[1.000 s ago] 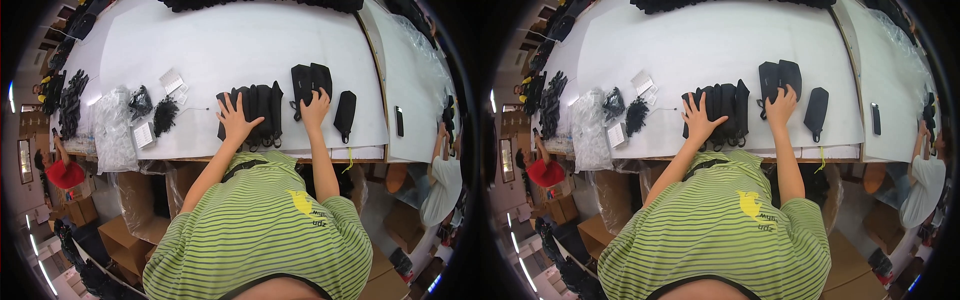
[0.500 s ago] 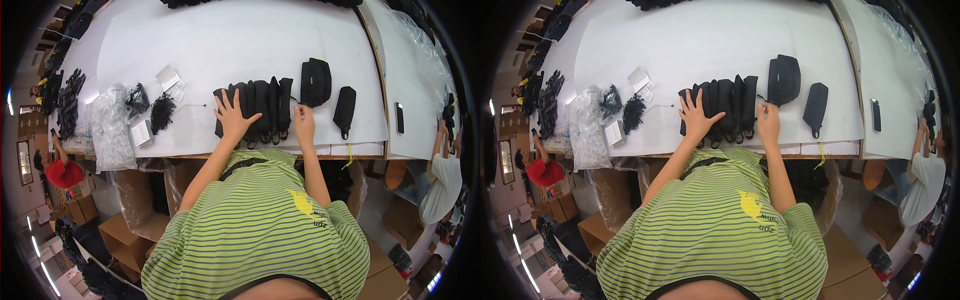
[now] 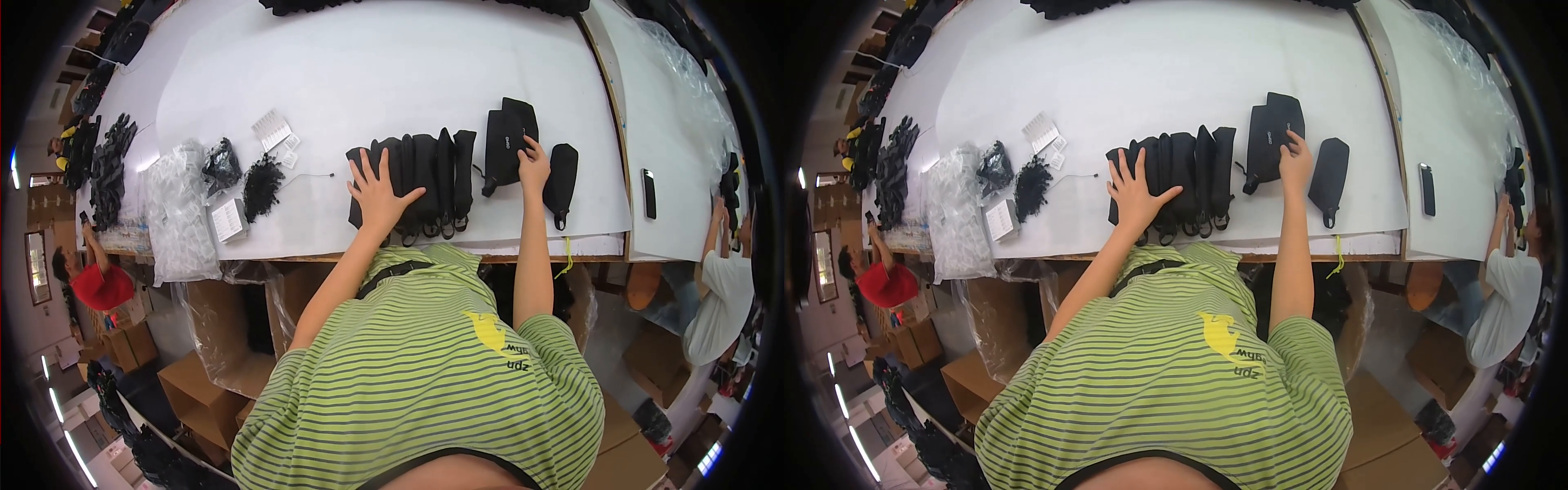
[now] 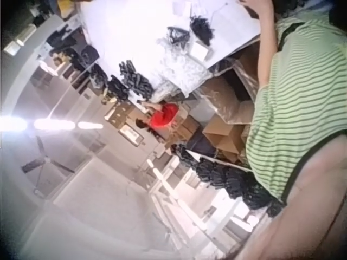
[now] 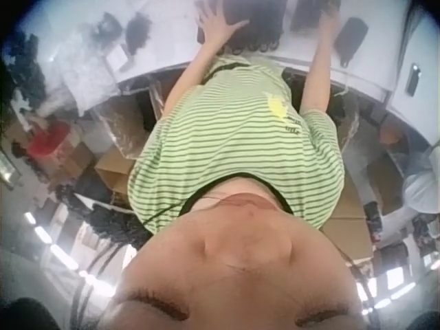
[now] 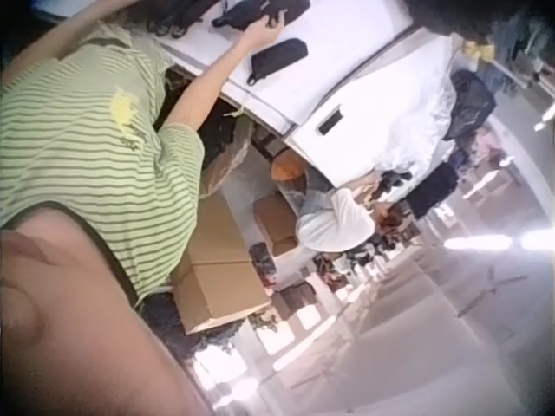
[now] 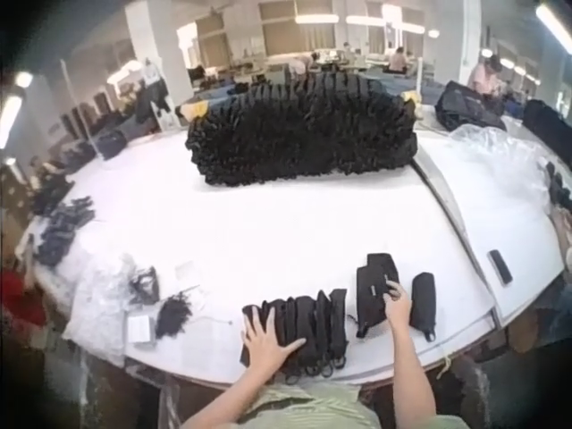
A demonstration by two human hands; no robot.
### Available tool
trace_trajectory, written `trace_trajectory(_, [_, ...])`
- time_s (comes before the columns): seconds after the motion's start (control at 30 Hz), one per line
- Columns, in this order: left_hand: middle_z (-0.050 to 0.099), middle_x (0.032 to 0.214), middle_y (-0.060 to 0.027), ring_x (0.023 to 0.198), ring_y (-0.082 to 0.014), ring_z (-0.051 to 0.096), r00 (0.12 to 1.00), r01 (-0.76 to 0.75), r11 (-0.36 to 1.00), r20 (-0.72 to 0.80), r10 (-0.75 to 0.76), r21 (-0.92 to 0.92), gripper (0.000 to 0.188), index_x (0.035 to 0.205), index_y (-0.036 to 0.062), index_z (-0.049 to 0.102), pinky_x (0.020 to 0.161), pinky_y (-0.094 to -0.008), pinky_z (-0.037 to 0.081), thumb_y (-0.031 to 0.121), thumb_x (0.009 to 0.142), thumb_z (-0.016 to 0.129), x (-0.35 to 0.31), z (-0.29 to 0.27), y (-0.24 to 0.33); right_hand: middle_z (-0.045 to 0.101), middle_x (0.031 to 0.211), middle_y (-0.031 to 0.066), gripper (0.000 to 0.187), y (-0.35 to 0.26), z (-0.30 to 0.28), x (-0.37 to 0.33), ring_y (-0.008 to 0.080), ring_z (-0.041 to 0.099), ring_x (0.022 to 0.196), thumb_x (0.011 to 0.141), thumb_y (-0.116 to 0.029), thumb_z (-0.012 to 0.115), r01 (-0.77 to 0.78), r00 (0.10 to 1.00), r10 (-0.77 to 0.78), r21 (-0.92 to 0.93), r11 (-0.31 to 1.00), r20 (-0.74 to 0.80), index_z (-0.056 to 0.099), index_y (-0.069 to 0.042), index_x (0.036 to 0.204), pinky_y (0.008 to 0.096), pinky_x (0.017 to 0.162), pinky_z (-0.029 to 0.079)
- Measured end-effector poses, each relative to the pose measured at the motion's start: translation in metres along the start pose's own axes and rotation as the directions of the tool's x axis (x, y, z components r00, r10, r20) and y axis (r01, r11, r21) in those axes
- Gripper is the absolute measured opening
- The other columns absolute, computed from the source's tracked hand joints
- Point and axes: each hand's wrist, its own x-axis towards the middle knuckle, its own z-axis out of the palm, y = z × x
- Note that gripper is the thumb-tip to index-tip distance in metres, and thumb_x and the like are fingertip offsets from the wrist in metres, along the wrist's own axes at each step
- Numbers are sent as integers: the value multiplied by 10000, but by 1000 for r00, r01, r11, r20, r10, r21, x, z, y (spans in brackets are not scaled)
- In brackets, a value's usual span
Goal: Sorting black textile pouches and placing them into a shipping box.
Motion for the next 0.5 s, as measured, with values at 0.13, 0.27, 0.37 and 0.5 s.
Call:
trace_trajectory(0.13, [108,1515,-251,1377,-506,81,1000,4,1000,27,-4,-4,1072,1473,157,249,991,-707,193,661,648,713,1,-4,0,665,1022,76,400,20,-6,-32,172,626,915,789,-53,679,-205,957,73,478,854,280,623,-84,1184,290,779,494])
trace_trajectory(0.27, [116,1514,-254,1377,-507,80,1000,-5,1000,26,5,-8,1073,1472,158,247,992,-706,193,662,648,713,2,-4,3,672,991,99,351,31,11,-71,228,646,862,820,-104,655,-132,940,90,107,985,330,626,-72,1168,302,790,490])
trace_trajectory(0.37, [120,1513,-253,1377,-508,79,1000,-5,1000,28,5,-3,1073,1471,157,247,993,-706,192,661,647,714,0,-5,2,668,1001,116,353,23,8,-70,264,650,830,846,-196,644,137,965,-86,-198,971,247,619,-69,1174,319,782,494])
trace_trajectory(0.5, [121,1514,-248,1377,-508,80,1000,-4,1000,23,4,3,1073,1470,157,250,992,-707,192,659,645,717,0,-4,0,656,1082,152,480,-21,-2,-55,264,659,875,856,-334,652,-54,946,73,-67,996,317,580,-51,1237,339,800,497])
